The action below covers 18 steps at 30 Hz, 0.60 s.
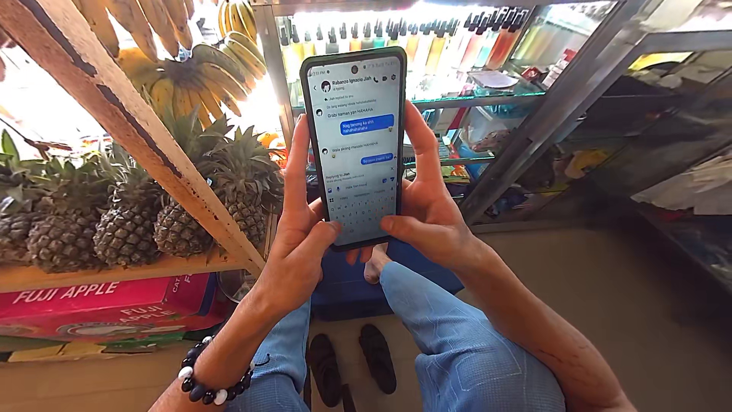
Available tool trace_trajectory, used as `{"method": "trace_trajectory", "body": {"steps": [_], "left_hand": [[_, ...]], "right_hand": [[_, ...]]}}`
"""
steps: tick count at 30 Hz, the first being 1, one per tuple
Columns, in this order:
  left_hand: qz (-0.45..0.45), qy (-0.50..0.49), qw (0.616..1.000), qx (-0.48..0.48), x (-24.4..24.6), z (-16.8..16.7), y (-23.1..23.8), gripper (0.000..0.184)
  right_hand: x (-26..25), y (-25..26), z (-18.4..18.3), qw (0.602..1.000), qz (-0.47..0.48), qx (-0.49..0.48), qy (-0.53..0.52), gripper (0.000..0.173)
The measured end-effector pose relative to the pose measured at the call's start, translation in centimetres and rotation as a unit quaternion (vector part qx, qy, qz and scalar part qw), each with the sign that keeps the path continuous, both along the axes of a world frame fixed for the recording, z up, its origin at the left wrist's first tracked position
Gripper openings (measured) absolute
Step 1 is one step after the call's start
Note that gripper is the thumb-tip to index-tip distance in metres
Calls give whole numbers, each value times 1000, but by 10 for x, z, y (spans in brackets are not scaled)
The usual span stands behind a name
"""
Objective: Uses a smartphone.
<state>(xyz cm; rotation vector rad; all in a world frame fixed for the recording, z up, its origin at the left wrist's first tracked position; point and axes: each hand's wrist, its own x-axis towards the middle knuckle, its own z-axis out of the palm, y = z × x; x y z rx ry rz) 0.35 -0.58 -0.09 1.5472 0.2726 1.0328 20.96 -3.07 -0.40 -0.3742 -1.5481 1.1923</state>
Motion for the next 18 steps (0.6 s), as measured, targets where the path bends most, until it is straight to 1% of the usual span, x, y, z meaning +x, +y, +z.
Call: {"method": "trace_trajectory", "body": {"steps": [2,4,7,11,13,16,18], "left_hand": [[-3,-1,1000,4,0,-1,0,92],[-5,-1,1000,8,0,-1,1,92],[-1,0,1000,9,0,-1,0,93],[-7,9,1000,23,2,-1,-2,93],[8,14,999,28,2,-1,-1,91],[16,14,1000,19,-1,-1,0,90],[12,10,1000,11,-1,-1,1,92]], "right_hand": [[-1,-1,1,1000,-10,-2,-8,104],[-2,-2,1,1000,-25,-5,-16,105],[-4,-2,1,999,-32,-11,-3,100],[-13,-4,1,995,-102,-17,10,96],[-11,-4,1,997,-77,-17,9,98],[-5,-2,2,1000,-16,-6,-15,113],[-3,-3,1,1000,-16,-7,-24,118]]}}
